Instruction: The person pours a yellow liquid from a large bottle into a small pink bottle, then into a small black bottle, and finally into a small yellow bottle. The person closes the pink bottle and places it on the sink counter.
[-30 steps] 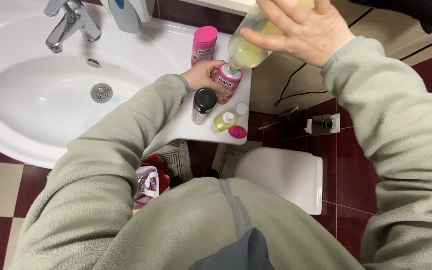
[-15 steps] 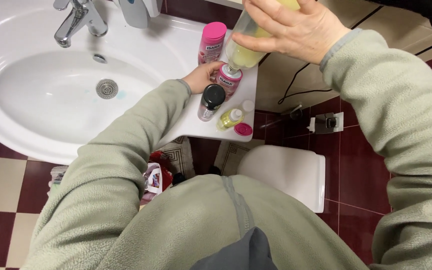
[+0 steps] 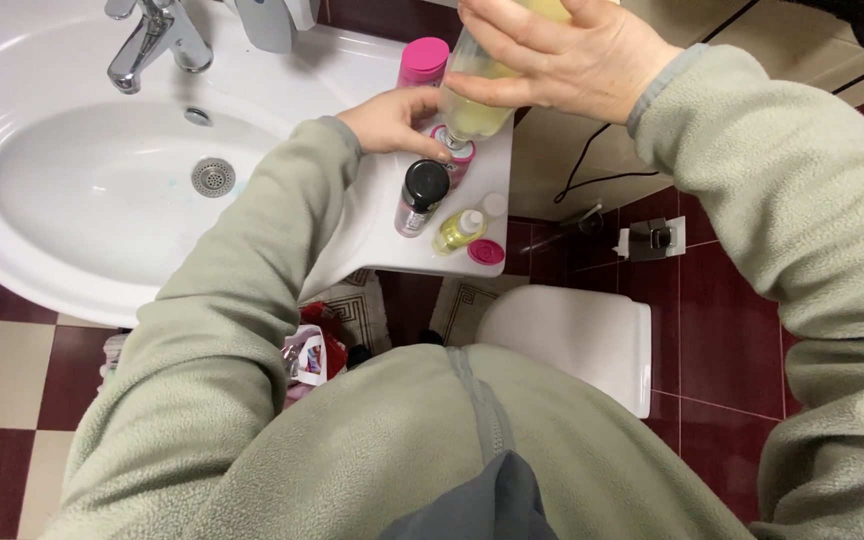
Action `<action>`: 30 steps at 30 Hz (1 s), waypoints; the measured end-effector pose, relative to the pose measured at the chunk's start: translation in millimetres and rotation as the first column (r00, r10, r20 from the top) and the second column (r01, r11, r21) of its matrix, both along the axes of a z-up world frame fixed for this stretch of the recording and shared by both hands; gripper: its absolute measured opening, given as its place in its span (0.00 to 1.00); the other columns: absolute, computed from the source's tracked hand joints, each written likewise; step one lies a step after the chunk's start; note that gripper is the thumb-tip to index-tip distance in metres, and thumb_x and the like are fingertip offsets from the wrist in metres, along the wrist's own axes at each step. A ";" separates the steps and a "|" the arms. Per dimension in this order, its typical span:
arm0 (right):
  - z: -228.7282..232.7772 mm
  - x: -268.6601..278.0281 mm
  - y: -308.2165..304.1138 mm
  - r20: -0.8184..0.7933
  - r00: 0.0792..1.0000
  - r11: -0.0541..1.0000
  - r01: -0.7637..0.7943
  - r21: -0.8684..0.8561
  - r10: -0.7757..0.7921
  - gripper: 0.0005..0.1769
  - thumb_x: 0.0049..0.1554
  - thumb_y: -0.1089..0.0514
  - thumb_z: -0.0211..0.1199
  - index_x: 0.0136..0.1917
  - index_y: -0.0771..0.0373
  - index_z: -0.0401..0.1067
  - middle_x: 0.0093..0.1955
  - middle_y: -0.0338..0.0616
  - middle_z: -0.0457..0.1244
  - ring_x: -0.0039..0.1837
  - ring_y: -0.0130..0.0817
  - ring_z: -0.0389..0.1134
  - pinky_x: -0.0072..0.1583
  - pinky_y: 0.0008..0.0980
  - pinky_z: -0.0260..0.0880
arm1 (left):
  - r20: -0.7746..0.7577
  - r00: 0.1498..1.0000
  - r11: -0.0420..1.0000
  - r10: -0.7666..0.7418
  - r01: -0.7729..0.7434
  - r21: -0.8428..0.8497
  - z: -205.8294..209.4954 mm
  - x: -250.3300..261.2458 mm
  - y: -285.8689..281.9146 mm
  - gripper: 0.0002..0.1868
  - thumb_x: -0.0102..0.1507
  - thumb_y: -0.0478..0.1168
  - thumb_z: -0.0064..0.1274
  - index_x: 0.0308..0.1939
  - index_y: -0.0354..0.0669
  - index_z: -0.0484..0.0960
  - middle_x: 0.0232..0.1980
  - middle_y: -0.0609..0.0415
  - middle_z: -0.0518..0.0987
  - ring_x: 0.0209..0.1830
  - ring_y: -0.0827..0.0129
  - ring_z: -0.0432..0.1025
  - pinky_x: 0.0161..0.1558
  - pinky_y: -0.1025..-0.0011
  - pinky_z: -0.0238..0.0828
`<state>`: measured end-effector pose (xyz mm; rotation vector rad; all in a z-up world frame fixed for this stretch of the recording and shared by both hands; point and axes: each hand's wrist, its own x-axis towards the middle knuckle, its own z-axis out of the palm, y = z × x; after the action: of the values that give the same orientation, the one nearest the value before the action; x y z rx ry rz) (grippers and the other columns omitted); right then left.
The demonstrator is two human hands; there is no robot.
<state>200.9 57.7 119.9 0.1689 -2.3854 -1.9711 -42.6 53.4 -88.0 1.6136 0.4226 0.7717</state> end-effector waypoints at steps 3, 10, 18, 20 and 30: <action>-1.0 -3.6 -0.4 0.015 1.000 1.000 -0.009 0.019 0.008 0.35 0.71 0.50 0.50 0.85 0.33 0.42 0.80 0.34 0.55 0.83 0.26 0.51 0.73 0.50 0.41 | -0.089 0.992 0.995 0.088 -0.092 -0.036 -0.5 7.9 -2.6 0.21 0.59 0.35 0.68 0.53 0.44 0.78 0.56 0.59 0.81 0.58 0.75 0.73 0.63 0.76 0.69; 3.5 -5.9 -4.1 0.052 0.998 1.000 0.025 0.016 -0.026 0.39 0.68 0.50 0.51 0.87 0.30 0.41 0.84 0.28 0.52 0.85 0.25 0.49 0.70 0.38 0.49 | -0.024 0.988 0.977 0.153 -0.155 -0.149 -13.9 15.7 -2.0 0.12 0.59 0.34 0.69 0.43 0.45 0.82 0.45 0.60 0.84 0.49 0.79 0.77 0.58 0.80 0.76; 6.1 -0.5 -35.4 0.045 0.994 0.710 0.101 -0.697 -0.098 0.49 0.66 0.74 0.65 0.89 0.48 0.46 0.89 0.52 0.47 0.86 0.46 0.47 0.72 0.66 0.52 | -0.069 0.974 0.975 0.217 -0.220 -0.029 -15.4 14.3 -2.6 0.11 0.59 0.36 0.71 0.41 0.45 0.84 0.43 0.62 0.84 0.43 0.82 0.74 0.48 0.82 0.71; 8.7 11.6 -57.4 -0.062 0.987 0.905 0.111 -0.411 -0.148 0.37 0.74 0.54 0.61 0.90 0.38 0.51 0.89 0.36 0.51 0.87 0.31 0.50 0.74 0.48 0.59 | -0.037 0.981 0.980 0.193 -0.195 -0.052 -16.7 16.4 -2.9 0.12 0.59 0.34 0.70 0.43 0.43 0.83 0.44 0.60 0.85 0.46 0.79 0.77 0.51 0.80 0.75; -99.2 99.9 -159.4 -0.696 0.248 0.648 -0.255 -0.718 -0.674 0.41 0.66 0.58 0.70 0.83 0.48 0.50 0.85 0.54 0.44 0.86 0.64 0.34 0.79 0.86 0.32 | -0.122 0.968 0.954 0.218 -0.238 -0.180 -16.4 5.0 -6.4 0.12 0.58 0.34 0.69 0.42 0.45 0.82 0.44 0.58 0.85 0.45 0.78 0.79 0.52 0.78 0.81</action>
<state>300.8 -101.7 20.8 -1.1814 -1.9576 -0.4336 -37.5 47.0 -104.4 1.4397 0.7459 0.7972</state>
